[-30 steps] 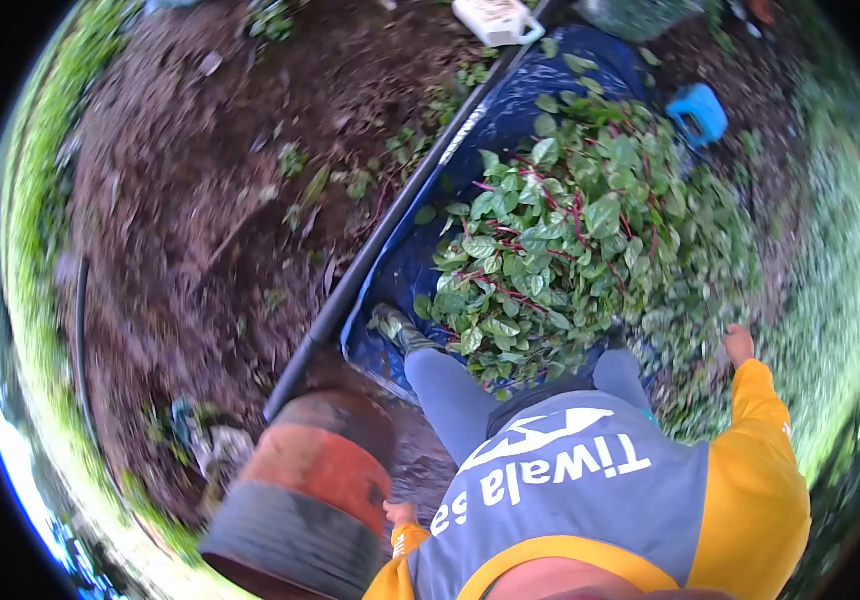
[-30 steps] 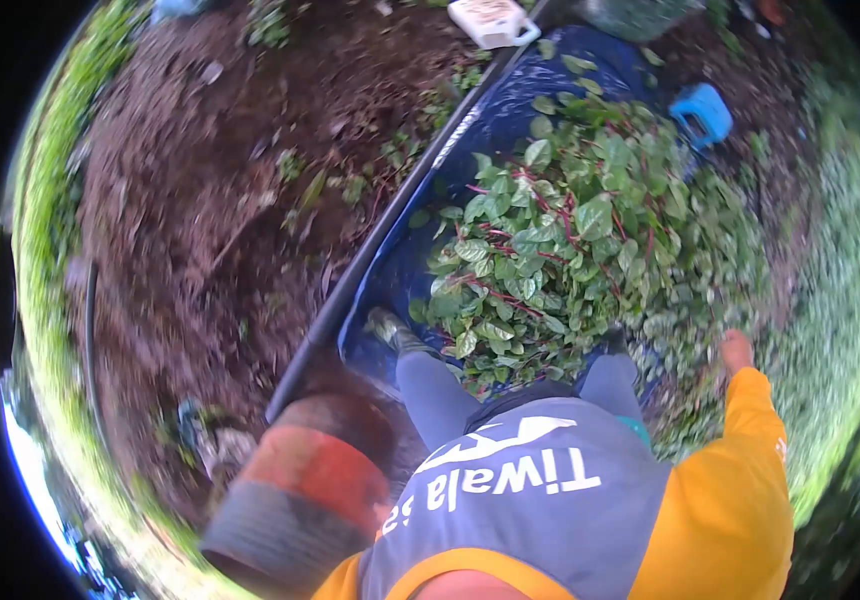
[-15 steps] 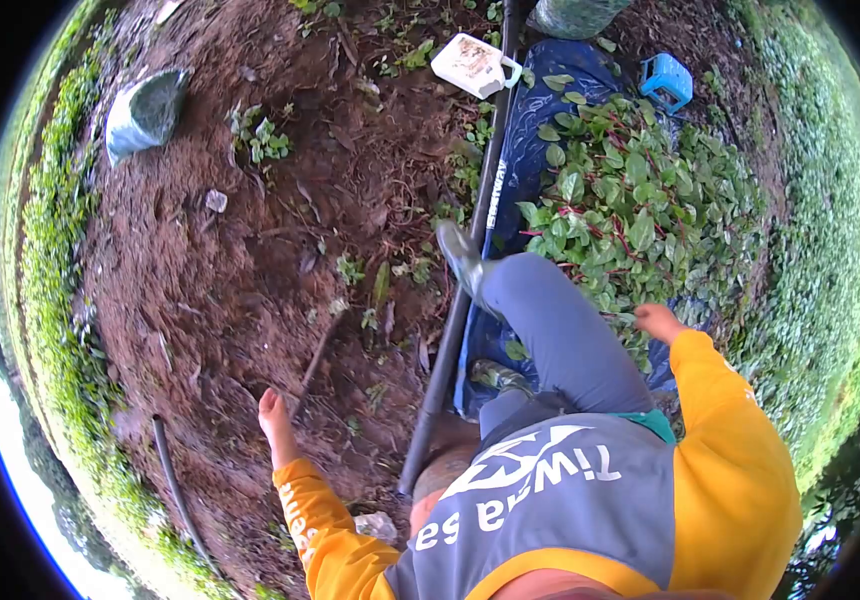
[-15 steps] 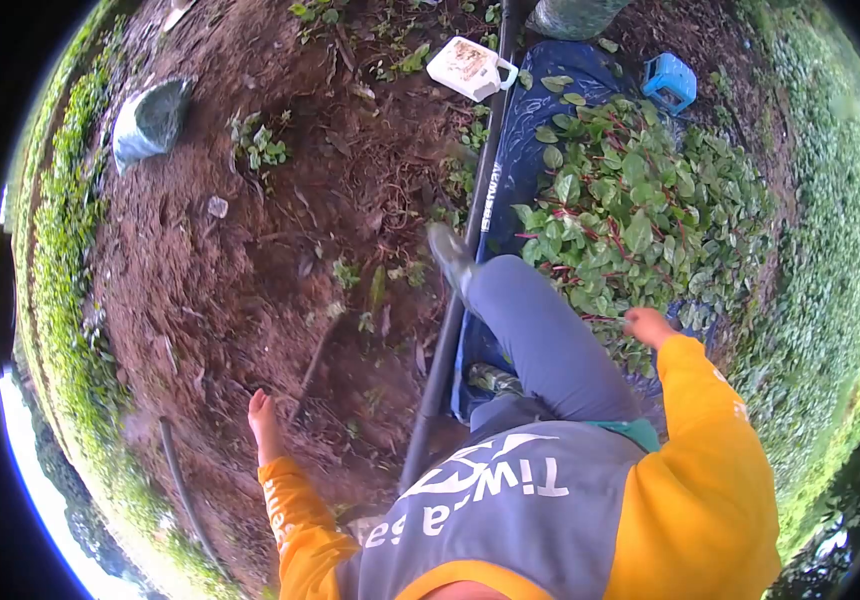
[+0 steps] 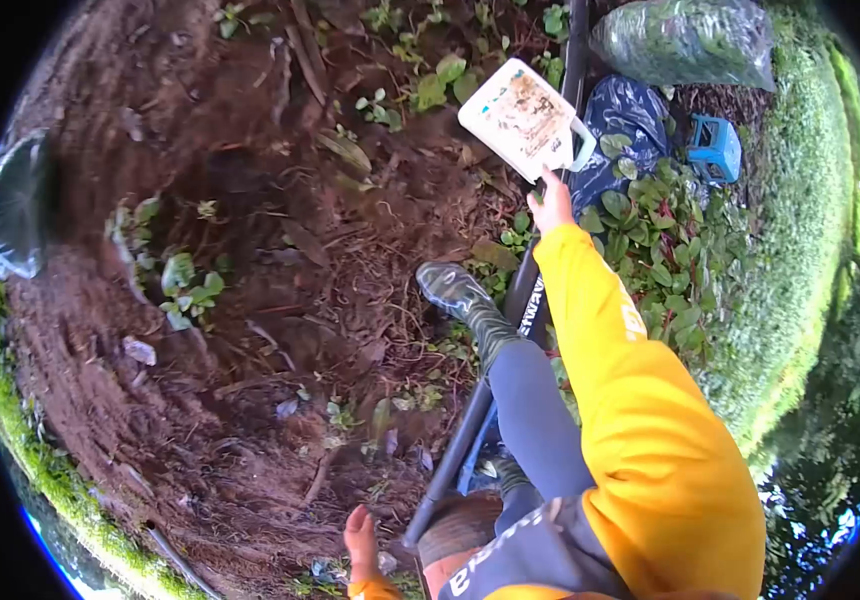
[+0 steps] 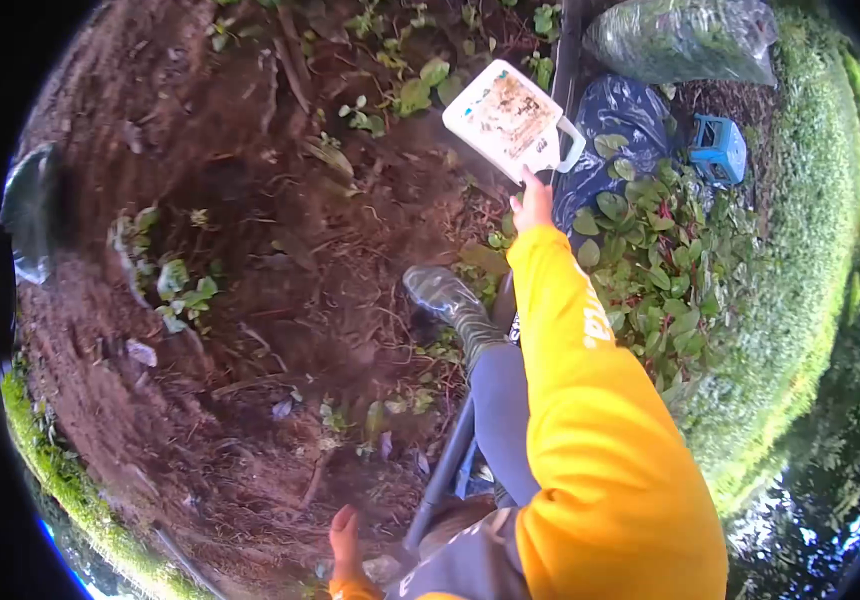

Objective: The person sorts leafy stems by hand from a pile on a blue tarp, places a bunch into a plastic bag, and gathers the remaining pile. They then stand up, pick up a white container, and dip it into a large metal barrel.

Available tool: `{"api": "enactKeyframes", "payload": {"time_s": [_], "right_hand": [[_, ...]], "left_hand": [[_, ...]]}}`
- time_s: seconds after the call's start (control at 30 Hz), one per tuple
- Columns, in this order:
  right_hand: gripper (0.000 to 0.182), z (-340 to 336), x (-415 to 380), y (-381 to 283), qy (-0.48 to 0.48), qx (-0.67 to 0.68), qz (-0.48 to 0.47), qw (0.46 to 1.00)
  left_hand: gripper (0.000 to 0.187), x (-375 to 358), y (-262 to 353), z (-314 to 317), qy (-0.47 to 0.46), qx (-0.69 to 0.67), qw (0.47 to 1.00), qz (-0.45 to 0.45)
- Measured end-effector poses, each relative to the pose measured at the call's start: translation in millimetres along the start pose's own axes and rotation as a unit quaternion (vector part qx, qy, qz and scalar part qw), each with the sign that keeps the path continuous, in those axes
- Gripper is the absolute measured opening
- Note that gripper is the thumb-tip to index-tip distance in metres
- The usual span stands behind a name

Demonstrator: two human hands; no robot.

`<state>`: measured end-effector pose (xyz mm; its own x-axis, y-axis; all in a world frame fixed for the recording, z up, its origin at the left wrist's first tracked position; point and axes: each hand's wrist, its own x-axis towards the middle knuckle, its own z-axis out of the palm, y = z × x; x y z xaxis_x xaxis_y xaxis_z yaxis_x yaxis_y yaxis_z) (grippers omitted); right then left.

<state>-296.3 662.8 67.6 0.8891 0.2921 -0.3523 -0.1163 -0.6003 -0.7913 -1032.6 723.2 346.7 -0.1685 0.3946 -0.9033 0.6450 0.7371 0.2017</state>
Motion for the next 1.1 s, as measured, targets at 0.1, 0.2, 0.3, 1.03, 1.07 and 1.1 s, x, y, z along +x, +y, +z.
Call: {"api": "enactKeyframes", "payload": {"time_s": [0.1, 0.2, 0.3, 1.03, 1.07, 1.1], "right_hand": [[0.050, 30.1, 29.8, -5.5, 0.021, 0.207, 0.016, 0.978], [0.031, 25.4, 112.1, 135.0, 0.088, 0.196, 0.063, 0.975], [0.026, 30.0, 37.7, -87.5, 0.129, 0.356, 0.191, 0.906], [0.035, 54.6, -888.4, -351.4, -0.540, 0.039, -0.788, 0.294], [0.040, 41.7, -923.7, -338.6, -0.642, 0.036, -0.712, 0.281], [0.046, 24.6, -973.6, -333.6, -0.756, -0.016, -0.602, 0.257]], "left_hand": [[0.040, 8.4, 19.0, 61.8, -0.004, -0.005, 1.000, -0.013], [0.037, 21.8, 67.6, 152.8, -0.056, -0.113, 0.991, -0.034], [0.040, 37.0, 116.8, 213.3, -0.159, -0.172, 0.971, 0.054], [0.036, -326.0, -263.6, -81.1, 0.562, -0.333, 0.728, 0.210], [0.036, -350.6, -290.7, -86.0, 0.591, -0.341, 0.705, 0.193], [0.042, -374.4, -311.8, -90.3, 0.629, -0.339, 0.675, 0.183]]}}
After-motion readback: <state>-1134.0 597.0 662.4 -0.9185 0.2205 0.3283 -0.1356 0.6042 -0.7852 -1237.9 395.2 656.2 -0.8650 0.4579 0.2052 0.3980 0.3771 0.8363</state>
